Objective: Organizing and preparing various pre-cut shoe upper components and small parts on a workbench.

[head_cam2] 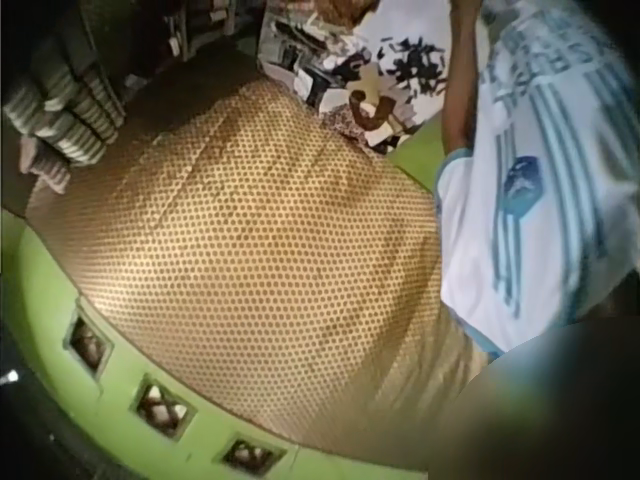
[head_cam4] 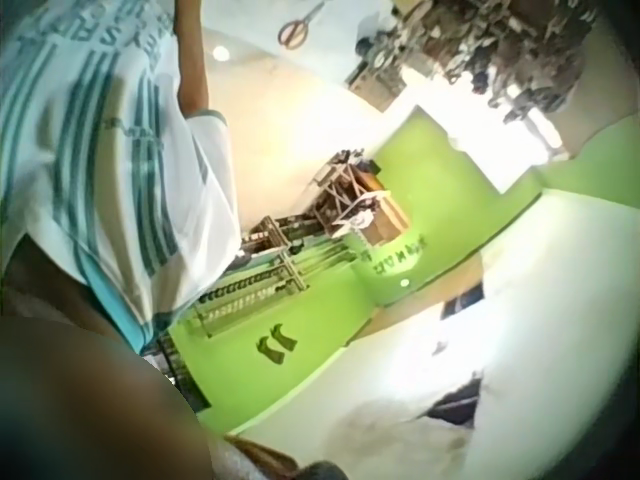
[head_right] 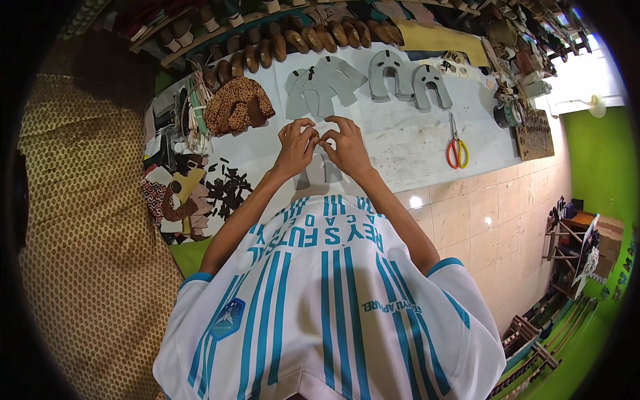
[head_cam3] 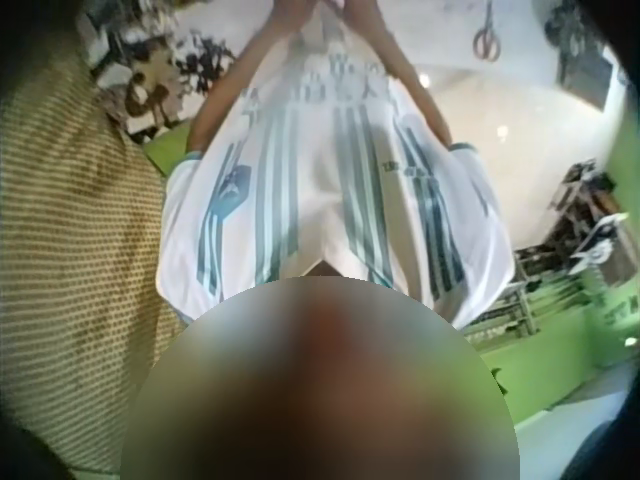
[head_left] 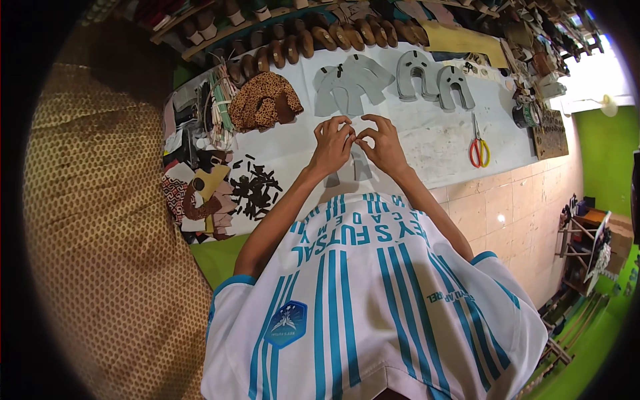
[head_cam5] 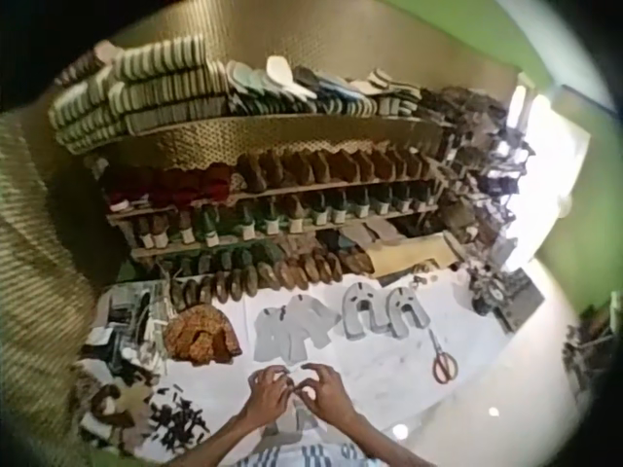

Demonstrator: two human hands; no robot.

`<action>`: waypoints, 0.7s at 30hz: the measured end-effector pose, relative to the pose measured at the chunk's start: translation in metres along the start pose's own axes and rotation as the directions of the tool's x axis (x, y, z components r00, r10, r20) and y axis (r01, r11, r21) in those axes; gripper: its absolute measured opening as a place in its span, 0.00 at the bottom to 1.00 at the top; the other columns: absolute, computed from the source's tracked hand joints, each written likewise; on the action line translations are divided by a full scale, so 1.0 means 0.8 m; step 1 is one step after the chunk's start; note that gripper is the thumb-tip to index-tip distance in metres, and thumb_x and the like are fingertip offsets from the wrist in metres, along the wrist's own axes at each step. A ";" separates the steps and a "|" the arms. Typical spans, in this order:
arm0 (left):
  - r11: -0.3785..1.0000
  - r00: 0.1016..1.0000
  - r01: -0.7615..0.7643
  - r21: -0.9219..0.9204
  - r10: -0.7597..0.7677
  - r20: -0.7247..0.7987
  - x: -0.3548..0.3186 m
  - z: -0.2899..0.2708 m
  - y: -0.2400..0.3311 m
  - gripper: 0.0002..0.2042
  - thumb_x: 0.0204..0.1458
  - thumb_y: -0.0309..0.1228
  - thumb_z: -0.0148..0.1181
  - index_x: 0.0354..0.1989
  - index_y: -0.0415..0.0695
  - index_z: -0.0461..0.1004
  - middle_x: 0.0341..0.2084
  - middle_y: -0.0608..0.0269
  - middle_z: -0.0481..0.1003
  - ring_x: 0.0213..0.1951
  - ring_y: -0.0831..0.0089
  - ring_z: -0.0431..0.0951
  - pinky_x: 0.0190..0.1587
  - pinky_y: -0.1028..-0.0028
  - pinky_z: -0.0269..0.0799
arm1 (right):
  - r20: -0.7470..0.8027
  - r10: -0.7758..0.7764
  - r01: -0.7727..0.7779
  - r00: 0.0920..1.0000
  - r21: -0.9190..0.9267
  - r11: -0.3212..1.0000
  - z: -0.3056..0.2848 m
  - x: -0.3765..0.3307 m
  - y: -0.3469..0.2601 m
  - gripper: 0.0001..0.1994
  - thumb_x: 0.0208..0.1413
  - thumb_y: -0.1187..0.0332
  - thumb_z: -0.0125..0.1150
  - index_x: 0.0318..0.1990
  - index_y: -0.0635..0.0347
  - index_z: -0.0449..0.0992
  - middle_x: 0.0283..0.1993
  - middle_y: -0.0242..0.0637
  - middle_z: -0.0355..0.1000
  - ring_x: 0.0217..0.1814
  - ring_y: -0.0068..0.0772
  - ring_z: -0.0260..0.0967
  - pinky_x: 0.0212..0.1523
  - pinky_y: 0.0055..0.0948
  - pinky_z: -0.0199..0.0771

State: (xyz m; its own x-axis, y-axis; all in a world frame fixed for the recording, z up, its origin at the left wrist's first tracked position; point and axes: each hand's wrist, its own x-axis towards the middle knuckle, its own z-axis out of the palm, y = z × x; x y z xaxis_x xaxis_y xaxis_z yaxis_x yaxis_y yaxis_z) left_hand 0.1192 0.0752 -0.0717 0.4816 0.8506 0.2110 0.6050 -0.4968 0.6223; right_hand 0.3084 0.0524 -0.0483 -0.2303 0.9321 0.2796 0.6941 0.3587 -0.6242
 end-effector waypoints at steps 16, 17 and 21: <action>0.912 0.920 0.391 -0.122 -0.383 0.086 -0.012 0.045 -0.035 0.07 0.54 0.33 0.65 0.38 0.46 0.81 0.52 0.65 0.72 0.60 0.61 0.64 0.64 0.55 0.48 | 0.189 -0.222 0.264 0.957 -0.241 0.934 0.033 -0.004 0.033 0.07 0.58 0.67 0.65 0.38 0.58 0.85 0.60 0.37 0.71 0.67 0.38 0.63 0.74 0.46 0.54; 0.918 0.924 0.379 -0.117 -0.370 0.093 -0.014 0.044 -0.038 0.06 0.54 0.33 0.65 0.38 0.47 0.81 0.52 0.65 0.72 0.60 0.61 0.64 0.64 0.55 0.48 | 0.211 -0.233 0.281 0.949 -0.237 0.930 0.033 -0.004 0.033 0.07 0.58 0.66 0.64 0.38 0.58 0.85 0.60 0.37 0.71 0.67 0.37 0.63 0.75 0.46 0.53; 0.938 0.939 0.335 -0.094 -0.324 0.113 -0.016 0.038 -0.040 0.06 0.56 0.34 0.64 0.39 0.49 0.81 0.53 0.65 0.71 0.60 0.61 0.64 0.64 0.55 0.49 | 0.203 -0.206 0.237 0.957 -0.141 0.961 0.032 -0.005 0.033 0.06 0.58 0.67 0.65 0.37 0.59 0.84 0.59 0.37 0.71 0.66 0.39 0.63 0.72 0.46 0.56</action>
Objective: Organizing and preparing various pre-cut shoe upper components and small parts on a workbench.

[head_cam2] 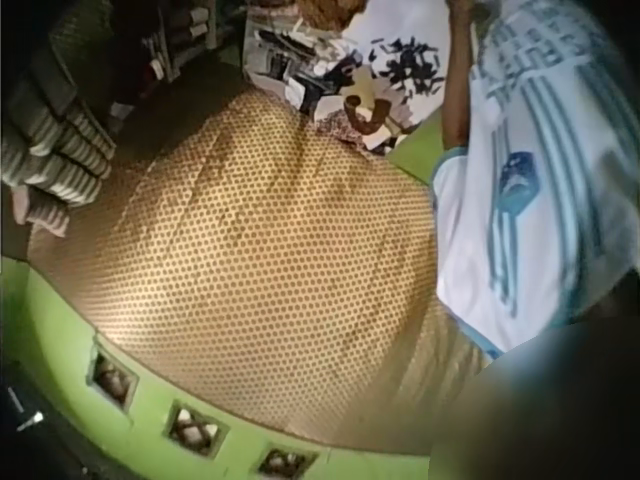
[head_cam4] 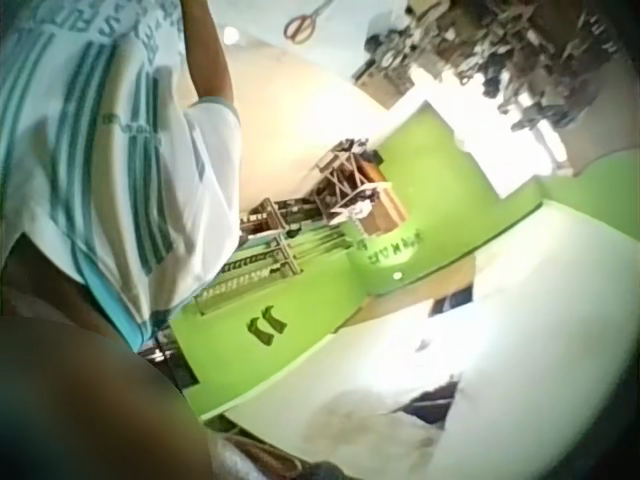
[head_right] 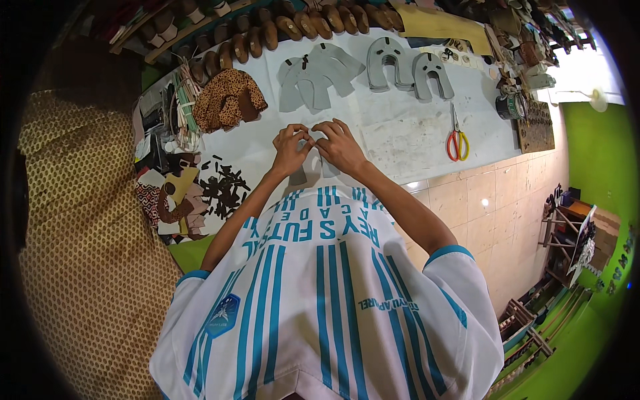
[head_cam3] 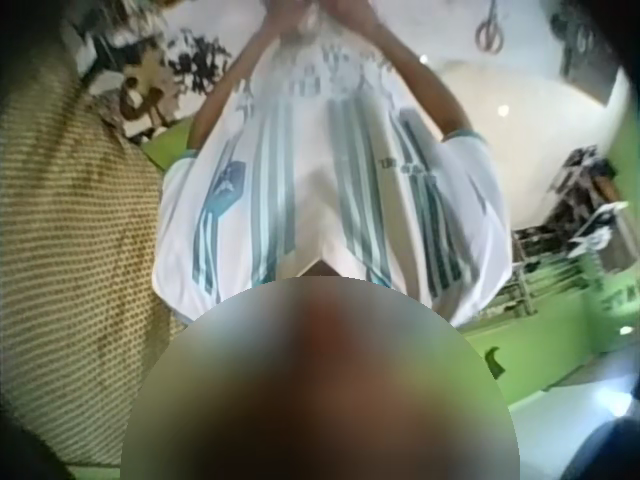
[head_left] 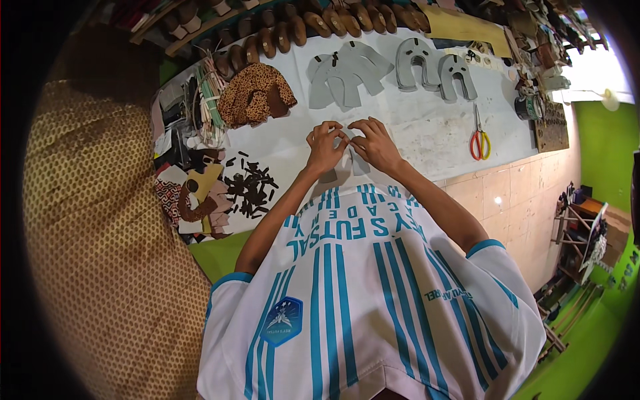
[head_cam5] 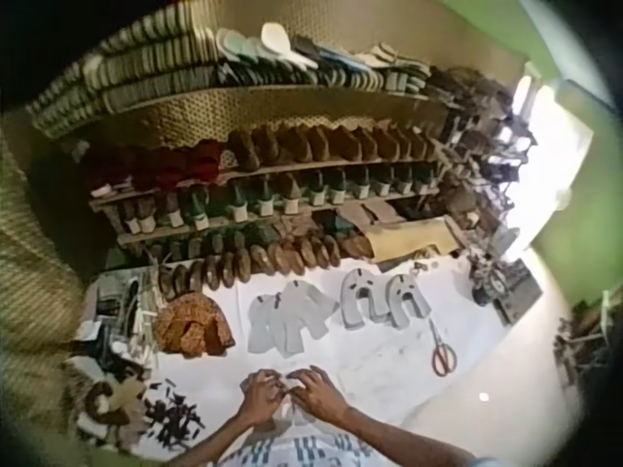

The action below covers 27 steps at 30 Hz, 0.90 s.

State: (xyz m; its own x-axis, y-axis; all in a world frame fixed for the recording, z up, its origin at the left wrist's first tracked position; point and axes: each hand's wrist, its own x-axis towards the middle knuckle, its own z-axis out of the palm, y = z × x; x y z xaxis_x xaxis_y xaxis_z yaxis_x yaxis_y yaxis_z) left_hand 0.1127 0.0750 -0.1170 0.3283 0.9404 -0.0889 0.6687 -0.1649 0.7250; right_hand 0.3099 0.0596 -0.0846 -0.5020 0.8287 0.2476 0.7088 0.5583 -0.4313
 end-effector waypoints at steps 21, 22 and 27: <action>0.976 0.986 -0.159 0.152 0.150 0.070 0.030 0.026 -0.043 0.11 0.55 0.36 0.66 0.46 0.54 0.82 0.61 0.64 0.67 0.64 0.60 0.62 0.67 0.55 0.47 | -0.011 0.257 -0.254 0.966 0.118 0.960 0.069 -0.031 0.035 0.07 0.58 0.69 0.62 0.39 0.62 0.82 0.57 0.37 0.71 0.63 0.41 0.65 0.69 0.44 0.59; 0.957 0.975 -0.223 0.188 0.219 0.041 0.035 0.025 -0.052 0.12 0.53 0.36 0.68 0.46 0.55 0.82 0.62 0.64 0.67 0.65 0.61 0.62 0.68 0.55 0.46 | -0.017 0.254 -0.252 0.967 0.091 0.964 0.077 -0.030 0.039 0.07 0.57 0.69 0.63 0.38 0.62 0.82 0.57 0.37 0.71 0.63 0.42 0.65 0.68 0.43 0.60; 0.905 0.916 -0.343 0.251 0.262 0.303 0.058 0.015 -0.077 0.14 0.50 0.36 0.71 0.47 0.56 0.83 0.66 0.65 0.65 0.68 0.60 0.59 0.69 0.54 0.46 | 0.022 0.250 -0.250 0.968 0.017 0.968 0.094 -0.026 0.044 0.08 0.56 0.68 0.62 0.37 0.62 0.82 0.57 0.38 0.71 0.64 0.41 0.64 0.68 0.42 0.59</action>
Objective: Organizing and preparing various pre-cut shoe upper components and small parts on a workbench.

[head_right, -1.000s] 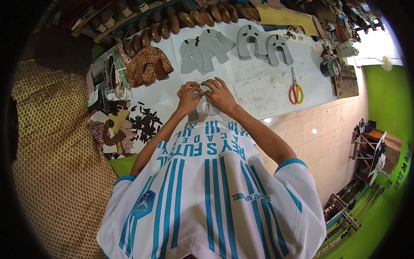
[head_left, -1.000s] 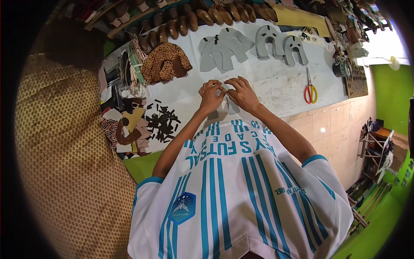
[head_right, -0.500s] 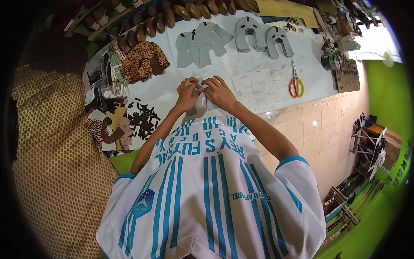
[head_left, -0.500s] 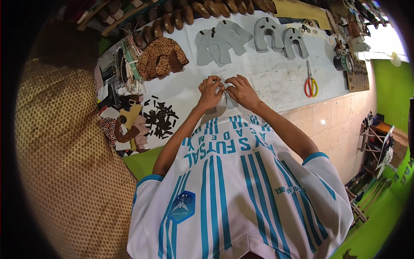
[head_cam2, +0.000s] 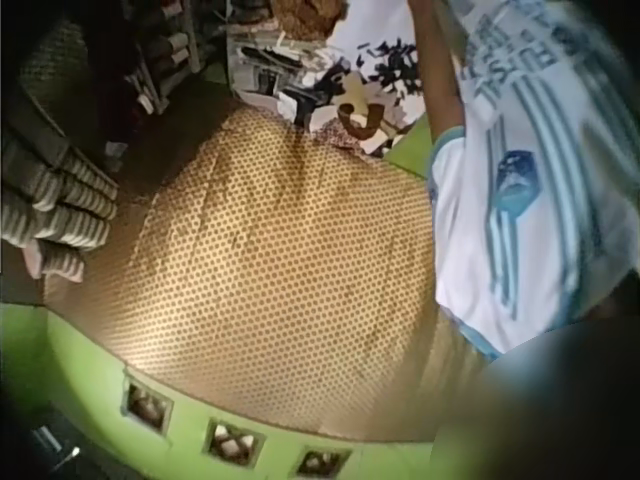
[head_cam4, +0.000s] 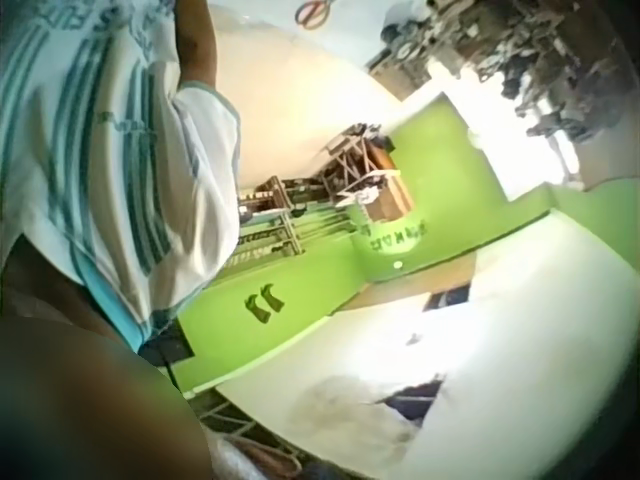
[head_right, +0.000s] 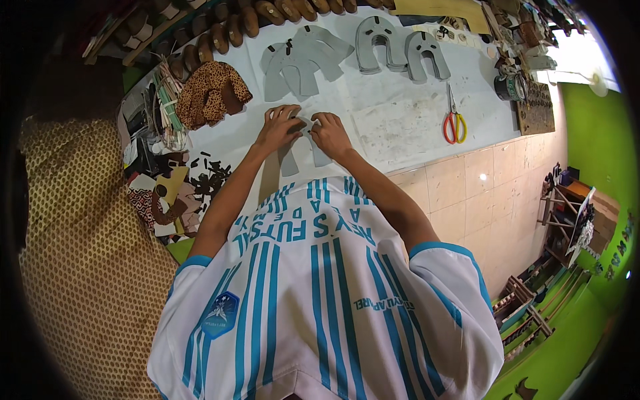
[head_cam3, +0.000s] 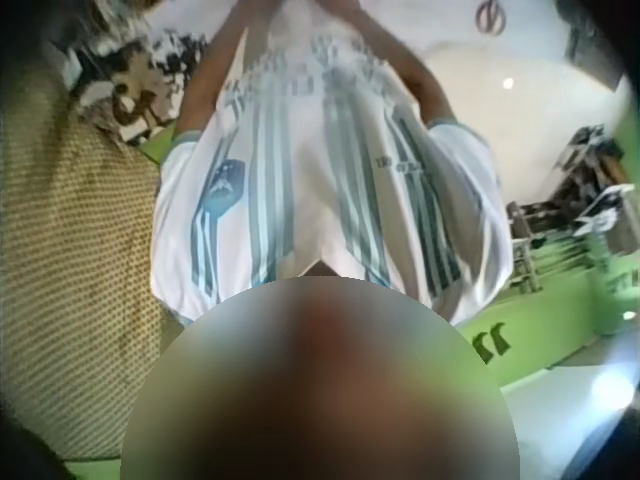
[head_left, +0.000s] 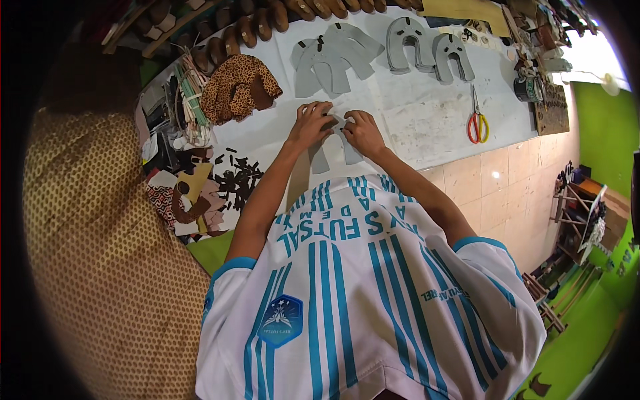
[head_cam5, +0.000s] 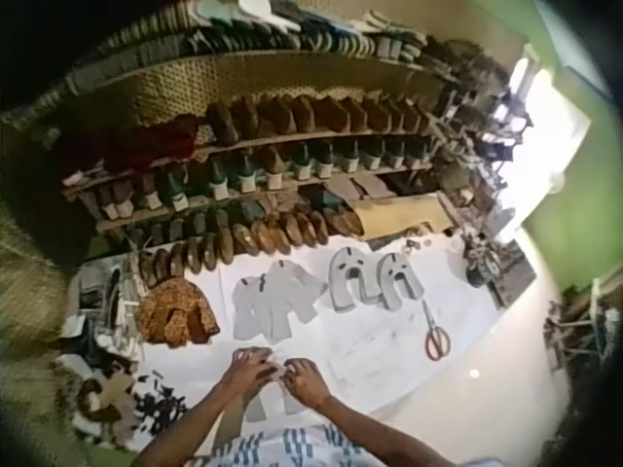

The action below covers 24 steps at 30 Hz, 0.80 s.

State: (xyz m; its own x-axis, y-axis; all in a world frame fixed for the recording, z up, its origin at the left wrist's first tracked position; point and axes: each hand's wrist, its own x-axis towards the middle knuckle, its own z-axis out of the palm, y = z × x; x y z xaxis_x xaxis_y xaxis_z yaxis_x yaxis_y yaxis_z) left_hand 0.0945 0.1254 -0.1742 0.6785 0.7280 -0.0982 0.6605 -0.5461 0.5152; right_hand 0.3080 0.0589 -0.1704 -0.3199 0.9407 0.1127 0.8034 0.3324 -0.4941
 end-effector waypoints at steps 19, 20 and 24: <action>0.999 0.998 -0.029 -0.036 0.027 -0.058 -0.002 0.011 -0.011 0.12 0.50 0.37 0.70 0.44 0.53 0.81 0.69 0.64 0.62 0.70 0.58 0.58 0.70 0.51 0.47 | -0.013 -0.014 0.014 1.000 -0.037 0.999 0.023 0.026 -0.009 0.07 0.50 0.68 0.65 0.34 0.60 0.84 0.55 0.39 0.72 0.63 0.42 0.64 0.66 0.43 0.61; 0.999 0.998 -0.025 -0.037 0.022 -0.060 -0.004 0.010 -0.011 0.12 0.50 0.37 0.70 0.44 0.53 0.81 0.69 0.64 0.62 0.70 0.58 0.58 0.70 0.51 0.47 | -0.018 -0.014 0.013 1.000 -0.038 0.999 0.023 0.027 -0.009 0.07 0.50 0.68 0.65 0.35 0.60 0.84 0.55 0.39 0.72 0.63 0.43 0.64 0.65 0.43 0.61; 0.998 0.997 -0.021 -0.065 0.017 -0.074 -0.005 0.012 -0.012 0.13 0.50 0.37 0.70 0.43 0.52 0.81 0.68 0.63 0.62 0.70 0.58 0.58 0.70 0.51 0.48 | -0.027 0.026 -0.027 0.999 -0.027 0.999 0.028 0.024 -0.012 0.08 0.51 0.69 0.65 0.38 0.59 0.84 0.56 0.38 0.71 0.63 0.41 0.64 0.66 0.42 0.61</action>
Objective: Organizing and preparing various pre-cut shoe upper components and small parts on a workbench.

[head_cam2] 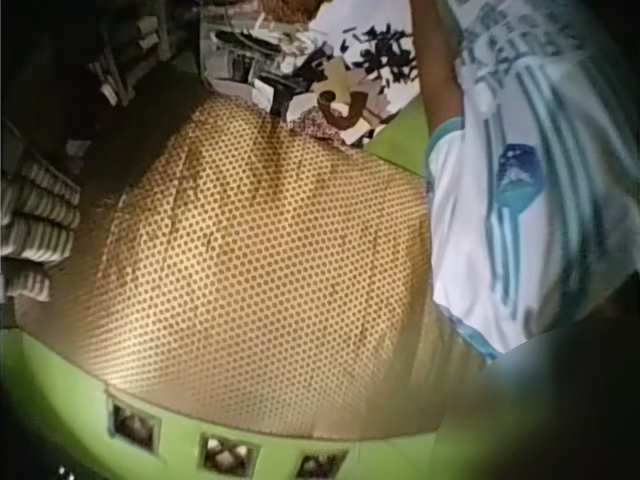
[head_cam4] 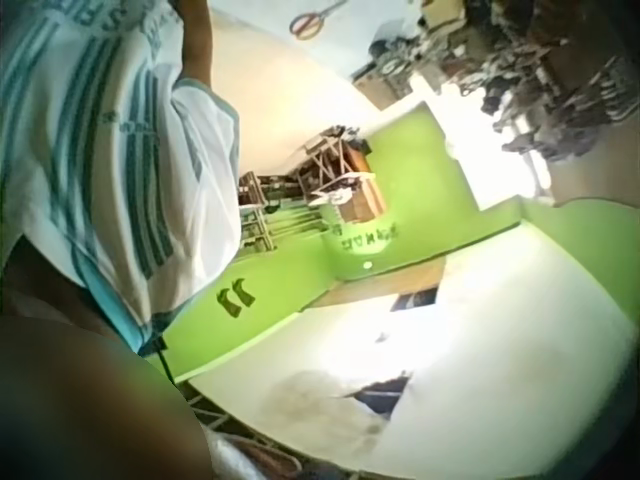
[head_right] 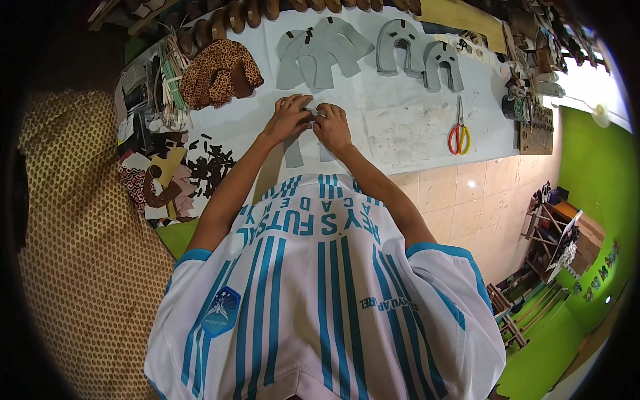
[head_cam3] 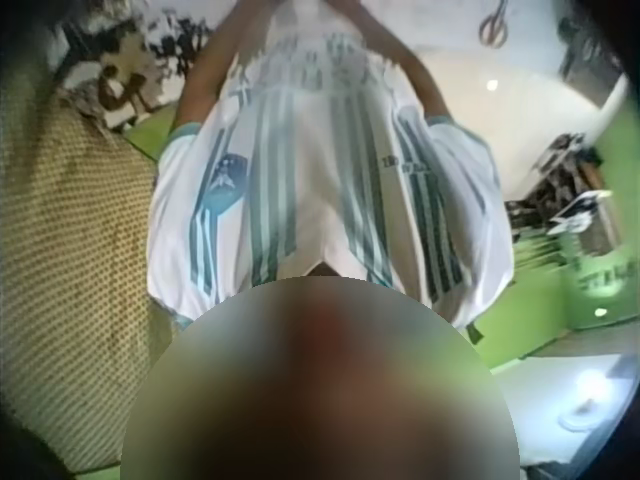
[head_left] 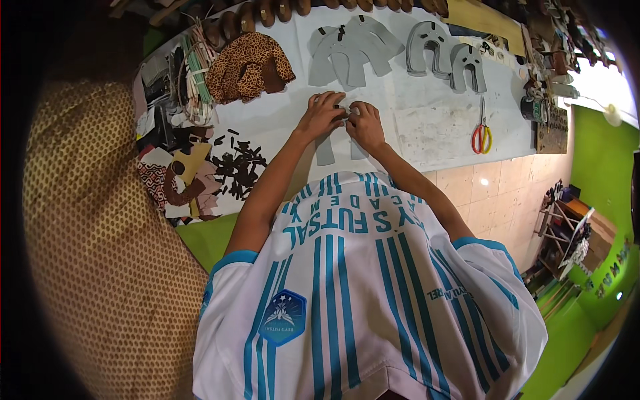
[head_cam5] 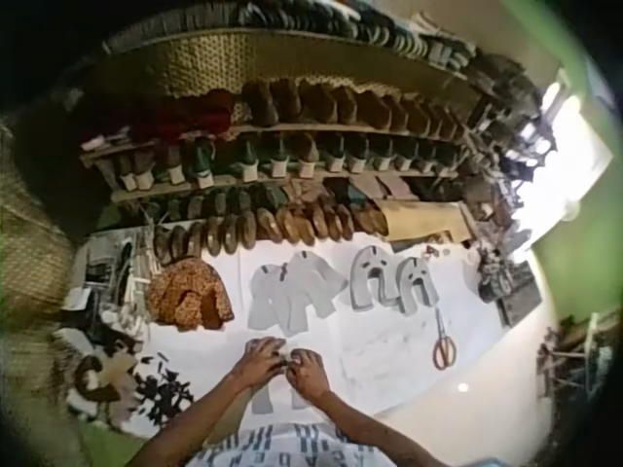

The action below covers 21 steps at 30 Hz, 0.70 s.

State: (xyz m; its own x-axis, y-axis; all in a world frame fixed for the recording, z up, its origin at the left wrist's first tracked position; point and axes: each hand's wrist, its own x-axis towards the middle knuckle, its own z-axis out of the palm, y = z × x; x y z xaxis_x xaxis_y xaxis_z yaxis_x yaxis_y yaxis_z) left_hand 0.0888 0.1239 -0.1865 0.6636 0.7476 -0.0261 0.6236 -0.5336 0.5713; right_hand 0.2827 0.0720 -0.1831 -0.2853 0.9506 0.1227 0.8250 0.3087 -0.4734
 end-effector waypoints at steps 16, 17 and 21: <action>1.000 1.000 -0.002 0.007 0.002 -0.005 -0.002 0.002 0.002 0.13 0.50 0.37 0.70 0.44 0.52 0.81 0.67 0.63 0.64 0.69 0.59 0.59 0.69 0.52 0.49 | -0.030 -0.007 0.006 1.000 -0.009 1.000 0.003 -0.013 0.009 0.06 0.52 0.68 0.67 0.36 0.59 0.83 0.58 0.37 0.70 0.64 0.41 0.64 0.65 0.41 0.61; 1.000 1.000 -0.006 0.012 0.006 -0.011 -0.002 0.002 0.002 0.13 0.50 0.37 0.70 0.44 0.52 0.80 0.67 0.63 0.64 0.69 0.59 0.59 0.69 0.52 0.49 | -0.022 -0.014 0.013 1.000 -0.029 0.999 0.004 -0.012 0.009 0.07 0.53 0.68 0.66 0.36 0.60 0.83 0.58 0.37 0.71 0.65 0.40 0.63 0.66 0.41 0.60; 0.999 1.000 -0.019 0.027 0.020 -0.023 -0.001 0.003 0.002 0.13 0.50 0.37 0.70 0.45 0.53 0.80 0.66 0.63 0.64 0.69 0.59 0.59 0.69 0.52 0.49 | -0.004 0.078 -0.078 0.997 0.035 0.996 0.007 -0.009 0.006 0.08 0.54 0.68 0.65 0.37 0.61 0.83 0.59 0.37 0.70 0.65 0.39 0.63 0.67 0.41 0.59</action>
State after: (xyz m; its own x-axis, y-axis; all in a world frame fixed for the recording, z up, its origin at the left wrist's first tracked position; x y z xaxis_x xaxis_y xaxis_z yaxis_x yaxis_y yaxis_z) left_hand 0.0902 0.1216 -0.1877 0.6663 0.7457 0.0040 0.6218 -0.5585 0.5490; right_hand 0.2858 0.0664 -0.1912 -0.2180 0.9719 0.0893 0.8271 0.2325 -0.5117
